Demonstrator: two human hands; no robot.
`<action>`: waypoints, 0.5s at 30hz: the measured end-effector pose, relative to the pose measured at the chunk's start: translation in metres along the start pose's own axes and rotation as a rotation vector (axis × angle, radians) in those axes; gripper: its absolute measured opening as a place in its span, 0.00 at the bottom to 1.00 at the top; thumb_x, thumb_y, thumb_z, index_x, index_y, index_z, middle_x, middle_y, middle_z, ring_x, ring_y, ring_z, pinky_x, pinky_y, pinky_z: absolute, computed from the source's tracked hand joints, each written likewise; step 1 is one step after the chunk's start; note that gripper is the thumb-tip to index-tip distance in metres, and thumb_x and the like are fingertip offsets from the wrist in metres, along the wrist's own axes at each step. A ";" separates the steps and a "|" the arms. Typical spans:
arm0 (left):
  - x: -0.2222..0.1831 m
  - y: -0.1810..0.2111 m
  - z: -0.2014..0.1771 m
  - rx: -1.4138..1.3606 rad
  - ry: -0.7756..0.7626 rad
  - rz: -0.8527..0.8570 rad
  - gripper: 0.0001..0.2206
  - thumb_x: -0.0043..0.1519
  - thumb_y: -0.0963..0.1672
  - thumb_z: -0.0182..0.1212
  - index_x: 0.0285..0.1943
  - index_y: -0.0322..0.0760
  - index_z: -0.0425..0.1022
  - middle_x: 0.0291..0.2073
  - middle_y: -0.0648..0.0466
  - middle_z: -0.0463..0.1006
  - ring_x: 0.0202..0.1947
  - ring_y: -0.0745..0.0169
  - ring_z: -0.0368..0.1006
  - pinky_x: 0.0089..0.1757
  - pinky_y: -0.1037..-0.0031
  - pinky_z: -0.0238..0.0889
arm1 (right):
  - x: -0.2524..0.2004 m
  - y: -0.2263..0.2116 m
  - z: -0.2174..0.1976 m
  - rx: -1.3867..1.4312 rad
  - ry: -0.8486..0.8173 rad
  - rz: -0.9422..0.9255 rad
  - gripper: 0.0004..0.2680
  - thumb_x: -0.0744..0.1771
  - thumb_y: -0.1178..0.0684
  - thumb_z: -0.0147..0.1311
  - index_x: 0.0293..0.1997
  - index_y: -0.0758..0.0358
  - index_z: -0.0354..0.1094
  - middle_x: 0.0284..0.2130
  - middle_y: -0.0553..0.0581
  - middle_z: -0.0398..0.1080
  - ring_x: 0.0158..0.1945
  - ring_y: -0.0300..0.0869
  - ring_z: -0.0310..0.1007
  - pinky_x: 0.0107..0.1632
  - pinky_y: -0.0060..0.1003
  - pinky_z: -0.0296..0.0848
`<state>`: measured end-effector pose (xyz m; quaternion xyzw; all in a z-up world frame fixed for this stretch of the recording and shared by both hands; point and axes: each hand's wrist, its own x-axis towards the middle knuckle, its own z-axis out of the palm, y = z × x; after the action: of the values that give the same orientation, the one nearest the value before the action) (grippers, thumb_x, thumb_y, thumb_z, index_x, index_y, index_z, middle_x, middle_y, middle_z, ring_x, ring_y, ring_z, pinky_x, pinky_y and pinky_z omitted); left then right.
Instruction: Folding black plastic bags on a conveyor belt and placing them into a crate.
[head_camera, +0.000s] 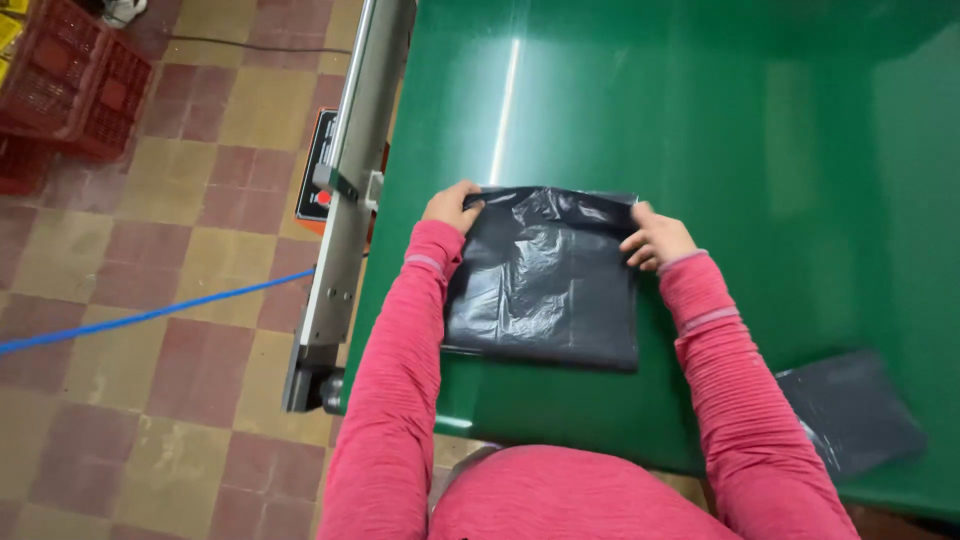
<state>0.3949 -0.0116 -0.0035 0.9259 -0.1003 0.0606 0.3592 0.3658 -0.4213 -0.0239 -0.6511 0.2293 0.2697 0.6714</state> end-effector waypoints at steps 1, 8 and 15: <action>0.005 -0.006 0.006 0.007 -0.010 -0.007 0.12 0.59 0.45 0.68 0.47 0.37 0.77 0.40 0.44 0.82 0.43 0.39 0.78 0.43 0.59 0.70 | -0.002 -0.009 0.007 0.007 -0.006 0.011 0.29 0.66 0.21 0.38 0.66 0.52 0.57 0.45 0.69 0.75 0.34 0.53 0.71 0.37 0.47 0.67; -0.018 0.068 -0.014 0.408 -0.010 0.075 0.19 0.54 0.46 0.70 0.53 0.37 0.73 0.47 0.48 0.79 0.47 0.41 0.75 0.42 0.58 0.68 | 0.012 -0.041 0.046 -1.160 0.371 -0.900 0.26 0.57 0.41 0.67 0.57 0.61 0.67 0.47 0.63 0.71 0.49 0.57 0.72 0.50 0.48 0.73; -0.086 0.043 0.061 -0.674 -0.365 -0.314 0.30 0.62 0.59 0.54 0.65 0.38 0.67 0.58 0.48 0.76 0.58 0.52 0.74 0.55 0.63 0.66 | -0.016 -0.048 0.076 -1.352 0.165 -0.755 0.10 0.61 0.54 0.64 0.42 0.62 0.70 0.39 0.60 0.73 0.48 0.58 0.71 0.49 0.52 0.69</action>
<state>0.3041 -0.0721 -0.0360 0.7559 -0.0341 -0.1963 0.6236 0.3823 -0.3464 0.0269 -0.9710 -0.1731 0.0547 0.1558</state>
